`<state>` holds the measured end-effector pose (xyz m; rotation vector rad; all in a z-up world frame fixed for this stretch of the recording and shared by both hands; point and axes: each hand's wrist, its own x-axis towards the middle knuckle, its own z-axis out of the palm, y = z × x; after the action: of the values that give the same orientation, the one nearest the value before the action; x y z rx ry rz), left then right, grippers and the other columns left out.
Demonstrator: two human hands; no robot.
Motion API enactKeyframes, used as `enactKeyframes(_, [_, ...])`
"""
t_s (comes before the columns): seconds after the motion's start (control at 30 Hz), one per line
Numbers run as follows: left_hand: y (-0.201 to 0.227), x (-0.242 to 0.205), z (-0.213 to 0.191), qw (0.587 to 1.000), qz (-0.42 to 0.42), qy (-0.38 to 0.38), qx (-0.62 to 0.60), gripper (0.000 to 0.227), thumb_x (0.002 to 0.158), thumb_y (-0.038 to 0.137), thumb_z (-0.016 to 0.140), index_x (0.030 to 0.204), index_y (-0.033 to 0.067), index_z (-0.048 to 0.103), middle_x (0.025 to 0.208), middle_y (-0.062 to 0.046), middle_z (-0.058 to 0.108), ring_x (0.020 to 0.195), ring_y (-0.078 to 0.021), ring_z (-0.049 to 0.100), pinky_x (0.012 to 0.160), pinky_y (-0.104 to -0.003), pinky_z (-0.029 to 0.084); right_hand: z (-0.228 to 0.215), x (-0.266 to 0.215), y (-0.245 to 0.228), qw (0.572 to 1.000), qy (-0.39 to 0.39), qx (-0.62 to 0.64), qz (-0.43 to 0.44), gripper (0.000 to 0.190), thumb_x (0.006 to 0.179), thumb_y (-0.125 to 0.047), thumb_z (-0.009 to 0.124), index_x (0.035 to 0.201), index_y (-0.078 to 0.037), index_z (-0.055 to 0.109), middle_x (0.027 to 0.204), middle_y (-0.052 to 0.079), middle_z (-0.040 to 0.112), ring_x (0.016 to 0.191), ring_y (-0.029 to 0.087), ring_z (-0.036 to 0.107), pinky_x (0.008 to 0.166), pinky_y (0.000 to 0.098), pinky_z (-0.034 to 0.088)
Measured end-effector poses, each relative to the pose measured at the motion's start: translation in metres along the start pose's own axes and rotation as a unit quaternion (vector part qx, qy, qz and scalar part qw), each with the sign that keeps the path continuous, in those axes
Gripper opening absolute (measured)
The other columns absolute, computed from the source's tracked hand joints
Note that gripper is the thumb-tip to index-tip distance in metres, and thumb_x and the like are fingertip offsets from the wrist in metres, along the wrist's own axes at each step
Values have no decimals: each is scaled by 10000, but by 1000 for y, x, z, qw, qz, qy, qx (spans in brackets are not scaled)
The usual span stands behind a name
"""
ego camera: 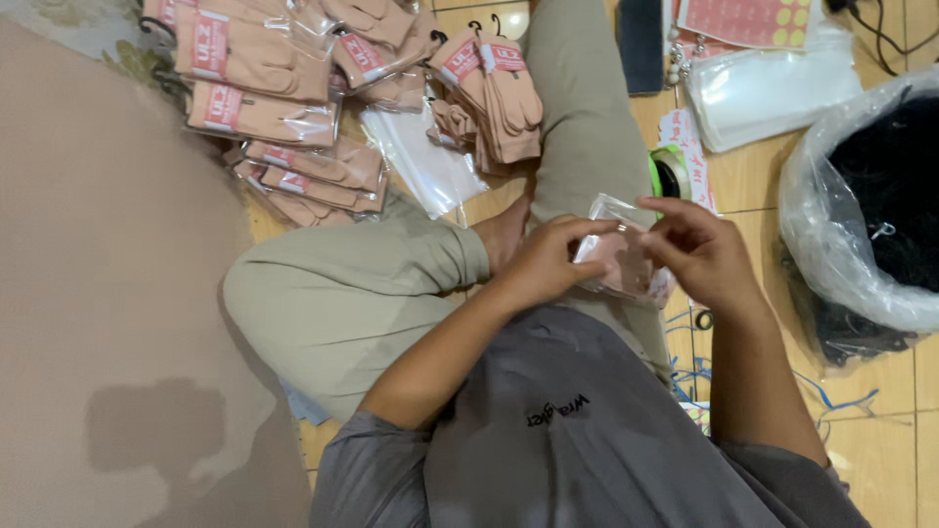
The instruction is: The person packages individual pairs of socks by placing them into plastic sleeves and applying small circular stickers to the packaging.
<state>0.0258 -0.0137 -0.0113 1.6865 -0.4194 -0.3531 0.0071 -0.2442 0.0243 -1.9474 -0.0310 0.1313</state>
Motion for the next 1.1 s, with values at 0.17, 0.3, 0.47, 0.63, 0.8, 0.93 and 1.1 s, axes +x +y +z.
enactKeyframes(0.17, [37,-29,-86,969,90,196,117,458,842,196,812,1284,238,702,1074,-76,705,970,-315,712,871,-385,576,24,53,-20,990,-33,-134,17,474,853,-145,866,1209,-74,560,659,74,648,568,213,571,605,308,455])
enactKeyframes(0.3, [37,-61,-196,771,97,416,472,408,925,255,825,1317,285,718,1326,-86,540,1207,-341,538,1036,-476,409,47,123,-13,988,-15,-150,-35,340,920,-31,836,1174,-14,609,800,174,678,705,337,644,679,433,492])
enactKeyframes(0.47, [-75,-22,-188,813,-195,394,381,762,845,385,874,1473,197,485,1379,-234,511,1286,-468,503,1057,-631,398,110,271,110,974,-29,-224,-10,282,1016,-167,654,1266,-37,673,1052,234,725,973,389,696,806,498,548])
enactKeyframes(0.63, [-181,-11,-173,854,-421,237,194,1073,856,180,822,1608,77,63,1421,-309,544,1272,-479,597,1049,-596,502,152,319,106,949,-66,-297,83,558,1035,-440,525,1317,35,603,1123,350,686,1088,530,666,865,630,544])
enactKeyframes(0.8, [-254,-13,-180,849,-393,337,-108,165,832,248,751,915,106,761,566,-98,626,400,-176,619,302,-294,484,155,285,47,982,14,-56,178,396,755,-398,839,976,-76,770,824,125,698,885,268,700,793,407,548])
enactKeyframes(0.93, [-162,-17,-162,846,-323,323,-275,254,951,279,722,1053,56,657,865,-135,743,728,-179,765,640,-296,638,127,240,41,976,-55,189,93,334,852,-158,853,1146,-83,713,1011,63,735,931,187,725,808,333,579])
enactKeyframes(1.1, [-79,-9,-139,752,-144,431,-478,279,985,408,682,919,163,567,892,-84,777,821,-190,783,696,-252,647,98,114,14,995,71,41,-64,343,956,-167,819,1244,-29,694,851,114,663,765,132,575,640,305,494])
